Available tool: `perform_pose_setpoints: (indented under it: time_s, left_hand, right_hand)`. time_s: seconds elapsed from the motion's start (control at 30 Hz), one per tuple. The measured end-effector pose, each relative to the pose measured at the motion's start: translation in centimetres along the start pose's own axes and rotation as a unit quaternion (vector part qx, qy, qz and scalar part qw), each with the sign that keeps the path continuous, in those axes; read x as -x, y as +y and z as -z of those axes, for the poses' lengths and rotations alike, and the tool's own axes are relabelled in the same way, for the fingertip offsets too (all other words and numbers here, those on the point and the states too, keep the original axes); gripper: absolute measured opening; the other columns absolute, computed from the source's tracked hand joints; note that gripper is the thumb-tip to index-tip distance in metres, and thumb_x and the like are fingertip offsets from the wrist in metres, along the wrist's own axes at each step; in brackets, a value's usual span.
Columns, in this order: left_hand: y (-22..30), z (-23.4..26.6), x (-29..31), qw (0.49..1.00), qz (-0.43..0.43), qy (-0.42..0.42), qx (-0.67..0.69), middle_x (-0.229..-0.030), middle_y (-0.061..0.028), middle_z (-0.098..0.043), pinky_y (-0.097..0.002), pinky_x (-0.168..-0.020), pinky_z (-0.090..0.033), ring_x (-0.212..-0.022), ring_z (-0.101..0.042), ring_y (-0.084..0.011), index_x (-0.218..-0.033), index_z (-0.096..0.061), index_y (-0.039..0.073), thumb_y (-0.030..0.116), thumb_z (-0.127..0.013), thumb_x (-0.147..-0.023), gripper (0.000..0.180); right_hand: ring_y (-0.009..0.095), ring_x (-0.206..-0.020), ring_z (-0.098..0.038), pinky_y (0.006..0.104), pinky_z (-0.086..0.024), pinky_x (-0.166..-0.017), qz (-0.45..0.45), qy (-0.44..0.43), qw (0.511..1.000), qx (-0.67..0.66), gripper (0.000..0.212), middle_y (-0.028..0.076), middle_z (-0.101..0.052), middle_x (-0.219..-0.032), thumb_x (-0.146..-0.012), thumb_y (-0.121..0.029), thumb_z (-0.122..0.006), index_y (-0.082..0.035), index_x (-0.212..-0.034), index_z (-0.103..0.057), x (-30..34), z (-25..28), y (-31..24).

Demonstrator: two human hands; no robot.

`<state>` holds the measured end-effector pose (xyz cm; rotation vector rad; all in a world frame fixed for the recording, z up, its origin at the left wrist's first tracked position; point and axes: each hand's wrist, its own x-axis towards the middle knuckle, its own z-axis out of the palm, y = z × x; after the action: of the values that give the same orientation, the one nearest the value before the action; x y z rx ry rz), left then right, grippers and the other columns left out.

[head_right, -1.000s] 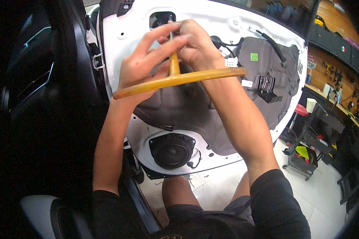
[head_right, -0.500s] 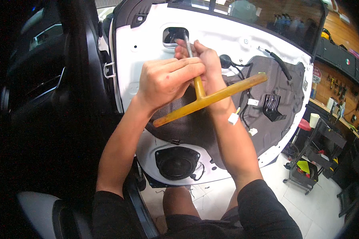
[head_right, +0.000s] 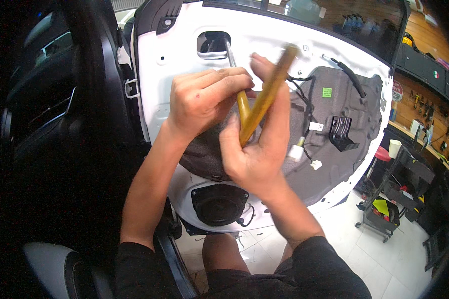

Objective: The person retrieves a T-handle wrench from a tool cart and uses it to tighten bolts on the interior metal frame of a white car door. After securing the bolts, the person aligns and snaps a black plastic door handle cover into place.

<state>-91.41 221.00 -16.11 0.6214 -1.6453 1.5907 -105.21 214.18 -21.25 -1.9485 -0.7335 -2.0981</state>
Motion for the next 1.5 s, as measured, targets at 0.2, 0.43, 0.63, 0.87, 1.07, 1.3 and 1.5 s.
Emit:
perform_pose_setpoints:
  time_s: [0.2,0.43,0.63,0.87,1.07,1.3,1.5]
  left_hand:
    - [0.0,0.6,0.7,0.992,0.044,-0.114,-0.006,-0.116,0.0004,-0.074,-0.0302,-0.065,-0.058,-0.083,-0.075,-0.0201,-0.115,-0.073,0.014,0.013,-0.069,-0.088,0.028]
    - [-1.4,1.0,0.8,0.99,-0.022,-0.108,-0.092,-0.099,-0.0041,-0.079,-0.0289,-0.067,-0.061,-0.077,-0.077,-0.0186,-0.108,-0.078,0.016,0.005,-0.073,-0.084,0.027]
    - [-1.0,-1.1,0.1,0.999,-0.004,-0.026,-0.033,-0.09,-0.0031,-0.078,-0.0265,-0.065,-0.06,-0.077,-0.077,-0.0169,-0.09,-0.077,0.009,0.006,-0.081,-0.077,0.014]
    - [-1.5,0.2,0.0,0.998,0.033,-0.014,-0.052,-0.088,-0.0044,-0.076,-0.027,-0.062,-0.059,-0.075,-0.076,-0.0176,-0.088,-0.074,0.007,0.006,-0.086,-0.075,0.018]
    - [-1.0,-0.1,-1.7,0.996,0.049,-0.015,-0.078,-0.077,-0.0038,-0.066,-0.0301,-0.055,-0.053,-0.065,-0.071,-0.0194,-0.081,-0.068,0.007,0.015,-0.089,-0.075,0.023]
    - [-1.1,-1.3,-1.0,0.994,0.057,0.026,-0.086,-0.071,-0.0039,-0.057,-0.031,-0.049,-0.046,-0.055,-0.062,-0.0198,-0.074,-0.061,0.007,0.028,-0.09,-0.076,0.036]
    - [-0.8,-0.3,-0.8,0.993,0.076,-0.005,-0.086,-0.081,-0.0044,-0.066,-0.0285,-0.054,-0.052,-0.065,-0.069,-0.0205,-0.086,-0.07,0.007,0.02,-0.088,-0.076,0.025]
  right_hand:
    - [0.039,-0.141,-0.048,0.0517,-0.038,-0.116,0.03,-0.229,0.91,0.345,0.075,0.013,-0.056,-0.149,-0.071,0.013,-0.062,-0.031,-0.131,-0.073,-3.0,3.8,-2.4]
    - [0.037,-0.138,-0.051,0.0494,-0.043,-0.113,0.09,-0.201,0.876,0.428,0.071,0.015,-0.054,-0.15,-0.077,-0.001,-0.075,-0.021,-0.144,-0.059,-3.7,7.2,-3.4]
    - [0.031,-0.111,-0.066,0.0376,-0.056,-0.091,-0.096,0.135,0.984,0.066,0.05,0.023,-0.059,-0.129,-0.097,-0.002,-0.056,0.003,-0.145,-0.043,1.6,9.7,0.5]
    - [0.017,-0.078,-0.061,0.0311,-0.057,-0.063,-0.159,0.178,0.845,-0.478,0.033,0.023,-0.063,-0.11,-0.101,-0.011,-0.043,0.001,-0.13,-0.053,-1.5,6.8,3.1]
    - [0.017,-0.08,-0.072,0.0286,-0.058,-0.066,-0.103,-0.056,0.993,0.023,0.038,0.012,-0.071,-0.104,-0.089,-0.001,-0.072,-0.002,-0.126,-0.063,-2.2,1.1,10.4]
    - [0.016,-0.07,-0.071,0.0279,-0.055,-0.059,0.069,-0.032,0.996,0.035,0.03,0.009,-0.072,-0.094,-0.081,-0.001,-0.08,-0.004,-0.109,-0.071,-4.6,-1.5,13.0]
    - [0.019,-0.077,-0.072,0.0282,-0.056,-0.063,0.125,-0.041,0.991,0.009,0.025,0.011,-0.072,-0.096,-0.079,0.0,-0.079,-0.002,-0.104,-0.073,-5.4,-2.1,12.6]
